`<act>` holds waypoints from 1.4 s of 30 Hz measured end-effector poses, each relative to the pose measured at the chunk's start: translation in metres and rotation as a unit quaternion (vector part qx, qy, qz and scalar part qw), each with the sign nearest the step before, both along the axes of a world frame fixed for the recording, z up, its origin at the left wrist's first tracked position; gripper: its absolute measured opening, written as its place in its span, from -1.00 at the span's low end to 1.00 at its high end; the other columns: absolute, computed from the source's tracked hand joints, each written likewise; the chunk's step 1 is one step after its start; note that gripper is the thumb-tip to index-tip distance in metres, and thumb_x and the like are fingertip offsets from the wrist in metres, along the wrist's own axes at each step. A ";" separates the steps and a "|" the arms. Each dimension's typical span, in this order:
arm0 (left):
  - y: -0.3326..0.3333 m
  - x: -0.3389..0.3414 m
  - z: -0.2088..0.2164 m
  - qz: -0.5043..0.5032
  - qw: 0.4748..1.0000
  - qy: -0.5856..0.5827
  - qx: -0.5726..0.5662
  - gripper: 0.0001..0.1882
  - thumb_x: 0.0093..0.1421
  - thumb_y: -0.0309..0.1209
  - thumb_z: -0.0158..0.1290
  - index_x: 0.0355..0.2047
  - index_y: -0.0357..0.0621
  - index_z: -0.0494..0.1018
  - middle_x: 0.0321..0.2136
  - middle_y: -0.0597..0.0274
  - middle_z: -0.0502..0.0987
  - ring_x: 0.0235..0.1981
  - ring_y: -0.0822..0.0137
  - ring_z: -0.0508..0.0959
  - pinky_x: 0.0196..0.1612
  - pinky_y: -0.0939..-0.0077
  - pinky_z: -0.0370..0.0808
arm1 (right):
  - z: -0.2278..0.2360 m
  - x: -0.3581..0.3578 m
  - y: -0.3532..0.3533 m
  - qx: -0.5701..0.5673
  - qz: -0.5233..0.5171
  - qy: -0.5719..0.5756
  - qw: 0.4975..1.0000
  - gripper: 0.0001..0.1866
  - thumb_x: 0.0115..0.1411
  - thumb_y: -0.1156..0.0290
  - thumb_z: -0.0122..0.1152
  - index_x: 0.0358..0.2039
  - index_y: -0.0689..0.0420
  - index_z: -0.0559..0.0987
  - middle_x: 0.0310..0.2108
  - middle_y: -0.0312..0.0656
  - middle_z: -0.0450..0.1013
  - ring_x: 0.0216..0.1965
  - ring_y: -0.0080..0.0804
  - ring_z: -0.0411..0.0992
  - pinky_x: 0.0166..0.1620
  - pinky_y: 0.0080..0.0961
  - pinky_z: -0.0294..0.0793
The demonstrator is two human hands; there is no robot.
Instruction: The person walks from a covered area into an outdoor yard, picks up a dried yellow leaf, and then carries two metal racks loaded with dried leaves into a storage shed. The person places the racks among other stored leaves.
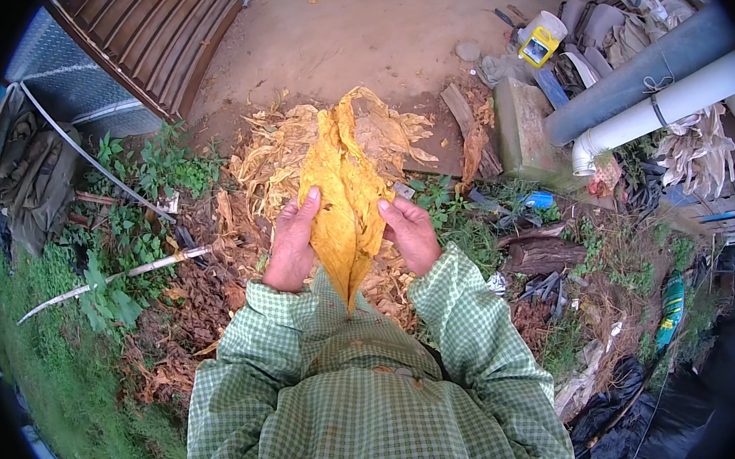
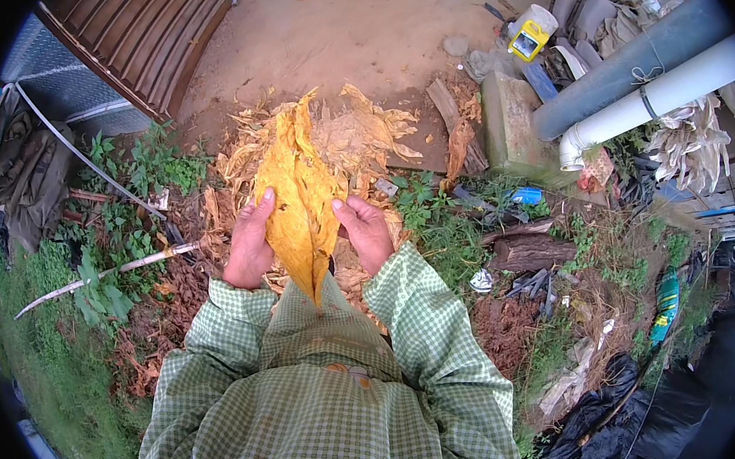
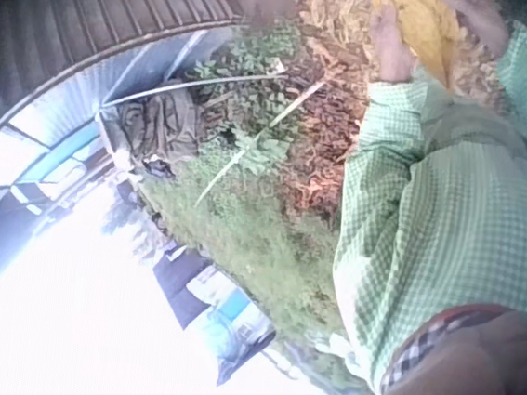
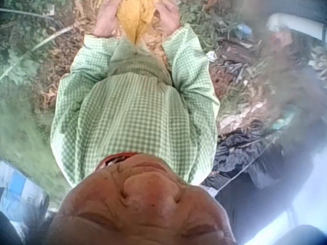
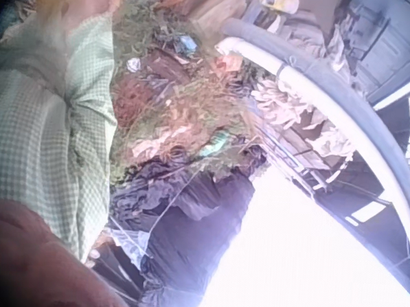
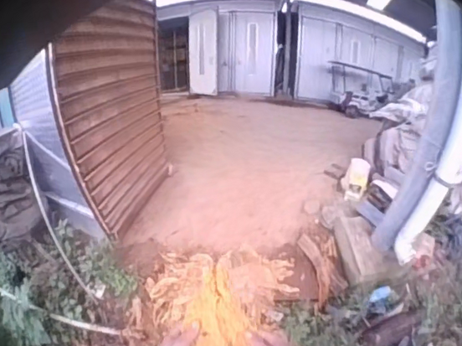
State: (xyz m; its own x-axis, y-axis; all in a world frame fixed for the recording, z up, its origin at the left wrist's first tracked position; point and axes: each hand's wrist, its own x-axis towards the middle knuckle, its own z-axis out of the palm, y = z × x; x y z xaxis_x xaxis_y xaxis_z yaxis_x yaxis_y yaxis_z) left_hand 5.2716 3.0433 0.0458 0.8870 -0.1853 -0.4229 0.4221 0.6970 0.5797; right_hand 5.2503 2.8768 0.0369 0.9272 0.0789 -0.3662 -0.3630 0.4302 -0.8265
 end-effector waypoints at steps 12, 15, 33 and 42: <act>0.055 0.266 0.026 -0.058 0.985 -0.037 -0.160 -0.57 0.24 -0.27 -0.31 0.05 -0.26 0.05 -0.02 0.07 0.25 0.00 0.21 0.31 0.04 0.29 0.27 | 0.009 0.275 0.042 -0.011 -0.014 -0.011 1.000 -0.60 0.15 0.36 -0.01 -0.01 0.20 0.27 -0.27 -0.29 0.40 -0.33 -0.61 0.38 -0.27 -0.66 0.40; 0.060 0.315 0.020 -0.028 0.979 -0.040 -0.199 -0.56 0.24 -0.27 -0.31 0.06 -0.23 0.04 0.00 0.08 0.23 0.02 0.19 0.28 0.06 0.28 0.24 | 0.029 0.326 0.045 0.004 0.036 -0.059 0.998 -0.35 0.12 0.33 0.05 0.15 0.19 0.01 -0.04 -0.15 0.24 -0.05 -0.46 0.25 -0.02 -0.52 0.26; 0.040 0.661 0.067 0.050 0.983 -0.021 -0.177 -0.56 0.15 -0.31 -0.13 0.03 -0.19 0.14 -0.04 0.11 0.30 -0.01 0.18 0.31 0.06 0.24 0.22 | 0.003 0.626 -0.052 -0.285 0.349 -0.151 0.880 -0.82 0.10 0.43 0.05 -0.33 0.27 0.48 -0.50 -0.31 0.41 -0.46 -0.63 0.32 -0.37 -0.62 0.34; 0.051 0.802 0.088 0.010 0.999 -0.034 0.004 -0.71 0.11 -0.41 -0.05 -0.16 -0.25 0.29 -0.25 0.19 0.44 -0.22 0.33 0.45 -0.07 0.37 0.38 | 0.021 0.725 -0.101 -0.210 0.430 -0.010 0.878 -0.83 0.11 0.38 0.04 -0.41 0.22 0.50 -0.56 -0.36 0.40 -0.54 -0.67 0.29 -0.44 -0.65 0.32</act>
State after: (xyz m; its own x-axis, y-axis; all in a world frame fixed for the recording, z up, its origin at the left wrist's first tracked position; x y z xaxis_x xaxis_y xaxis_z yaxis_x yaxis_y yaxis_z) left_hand 6.0738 3.0946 0.1336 0.9177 -0.1641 -0.3619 0.3666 0.7008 0.6119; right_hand 5.9752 2.7756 0.0575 0.5973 0.6151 -0.5146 -0.3876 -0.3403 -0.8567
